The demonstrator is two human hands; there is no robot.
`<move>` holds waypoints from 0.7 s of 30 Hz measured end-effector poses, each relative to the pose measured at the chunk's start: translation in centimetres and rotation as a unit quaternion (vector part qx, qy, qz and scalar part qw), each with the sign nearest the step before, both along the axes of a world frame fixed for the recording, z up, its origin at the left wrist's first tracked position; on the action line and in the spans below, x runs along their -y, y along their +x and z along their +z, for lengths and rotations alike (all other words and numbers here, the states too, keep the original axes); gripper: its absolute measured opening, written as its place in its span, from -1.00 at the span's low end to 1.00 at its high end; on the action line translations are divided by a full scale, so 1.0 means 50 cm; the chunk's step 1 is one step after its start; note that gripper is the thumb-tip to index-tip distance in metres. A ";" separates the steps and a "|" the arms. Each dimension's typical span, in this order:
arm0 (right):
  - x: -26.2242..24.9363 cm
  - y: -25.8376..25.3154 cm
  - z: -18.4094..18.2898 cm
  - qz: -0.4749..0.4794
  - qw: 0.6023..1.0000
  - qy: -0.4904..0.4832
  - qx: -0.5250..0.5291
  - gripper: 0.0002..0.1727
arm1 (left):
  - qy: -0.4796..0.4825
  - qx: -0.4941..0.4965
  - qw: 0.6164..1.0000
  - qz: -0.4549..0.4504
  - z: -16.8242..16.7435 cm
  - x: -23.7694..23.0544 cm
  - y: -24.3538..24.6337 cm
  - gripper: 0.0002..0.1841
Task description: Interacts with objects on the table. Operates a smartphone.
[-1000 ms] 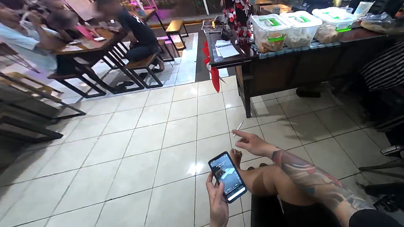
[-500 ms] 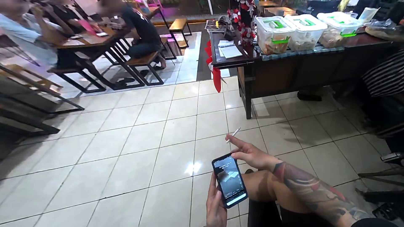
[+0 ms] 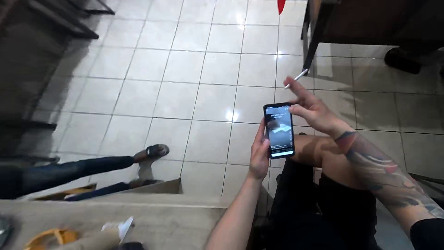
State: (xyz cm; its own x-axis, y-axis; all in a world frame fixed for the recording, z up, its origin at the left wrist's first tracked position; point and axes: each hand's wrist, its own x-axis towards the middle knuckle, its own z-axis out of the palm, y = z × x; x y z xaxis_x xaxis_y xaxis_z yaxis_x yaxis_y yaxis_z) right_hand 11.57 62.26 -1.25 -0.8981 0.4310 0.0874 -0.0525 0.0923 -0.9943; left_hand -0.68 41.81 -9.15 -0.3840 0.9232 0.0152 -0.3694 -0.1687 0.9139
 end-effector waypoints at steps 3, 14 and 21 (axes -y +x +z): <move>-0.008 -0.013 -0.015 0.003 1.000 0.017 -0.011 -0.15 | 0.004 0.006 1.000 -0.005 0.004 0.002 -0.001 -0.23; -0.014 -0.030 -0.038 0.003 0.996 0.084 -0.019 -0.09 | 0.012 0.028 1.000 -0.006 0.009 0.008 -0.003 -0.25; -0.009 -0.028 -0.032 -0.022 0.989 0.147 0.000 -0.20 | 0.008 0.030 0.999 0.014 0.006 0.010 -0.008 -0.28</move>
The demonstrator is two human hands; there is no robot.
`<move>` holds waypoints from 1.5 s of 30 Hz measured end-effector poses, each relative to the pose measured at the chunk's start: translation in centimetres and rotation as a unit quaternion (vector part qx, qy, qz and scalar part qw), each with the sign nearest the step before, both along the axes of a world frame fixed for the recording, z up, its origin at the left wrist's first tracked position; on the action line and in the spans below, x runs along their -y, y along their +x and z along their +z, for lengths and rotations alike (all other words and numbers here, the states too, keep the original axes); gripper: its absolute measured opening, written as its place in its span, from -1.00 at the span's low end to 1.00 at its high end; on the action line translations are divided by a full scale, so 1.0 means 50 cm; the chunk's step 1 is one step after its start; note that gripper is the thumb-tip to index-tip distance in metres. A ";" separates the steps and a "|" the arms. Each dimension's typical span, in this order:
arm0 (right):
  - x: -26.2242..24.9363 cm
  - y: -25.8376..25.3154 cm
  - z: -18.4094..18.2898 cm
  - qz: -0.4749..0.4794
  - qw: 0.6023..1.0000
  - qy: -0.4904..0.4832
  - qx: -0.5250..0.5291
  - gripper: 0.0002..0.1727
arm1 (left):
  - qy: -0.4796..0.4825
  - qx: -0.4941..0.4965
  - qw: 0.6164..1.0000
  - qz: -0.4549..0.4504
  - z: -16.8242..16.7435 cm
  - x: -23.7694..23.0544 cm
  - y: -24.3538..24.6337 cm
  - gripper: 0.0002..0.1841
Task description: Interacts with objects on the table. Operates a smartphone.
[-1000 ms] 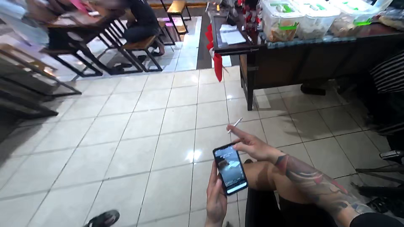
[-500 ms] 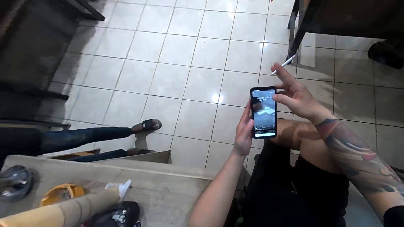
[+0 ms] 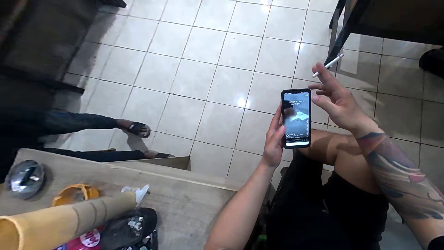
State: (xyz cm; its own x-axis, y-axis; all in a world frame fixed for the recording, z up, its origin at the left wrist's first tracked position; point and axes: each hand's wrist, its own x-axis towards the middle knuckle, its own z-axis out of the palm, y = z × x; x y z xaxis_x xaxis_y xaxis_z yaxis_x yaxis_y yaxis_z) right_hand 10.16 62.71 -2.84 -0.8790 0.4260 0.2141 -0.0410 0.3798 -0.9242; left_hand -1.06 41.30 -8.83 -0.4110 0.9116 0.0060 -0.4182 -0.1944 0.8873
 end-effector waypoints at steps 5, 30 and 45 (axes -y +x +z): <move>0.014 0.011 0.013 -0.005 1.000 0.019 0.015 -0.28 | 0.000 0.006 1.000 0.024 -0.005 0.002 -0.007 -0.30; 0.105 0.038 0.244 0.012 0.909 -0.114 -0.401 -0.13 | -0.012 0.009 0.994 0.105 -0.002 -0.001 -0.021 -0.30; 0.226 0.157 0.205 0.299 0.897 -0.163 -0.280 -0.02 | 0.014 0.017 0.991 0.129 -0.011 0.001 -0.025 -0.28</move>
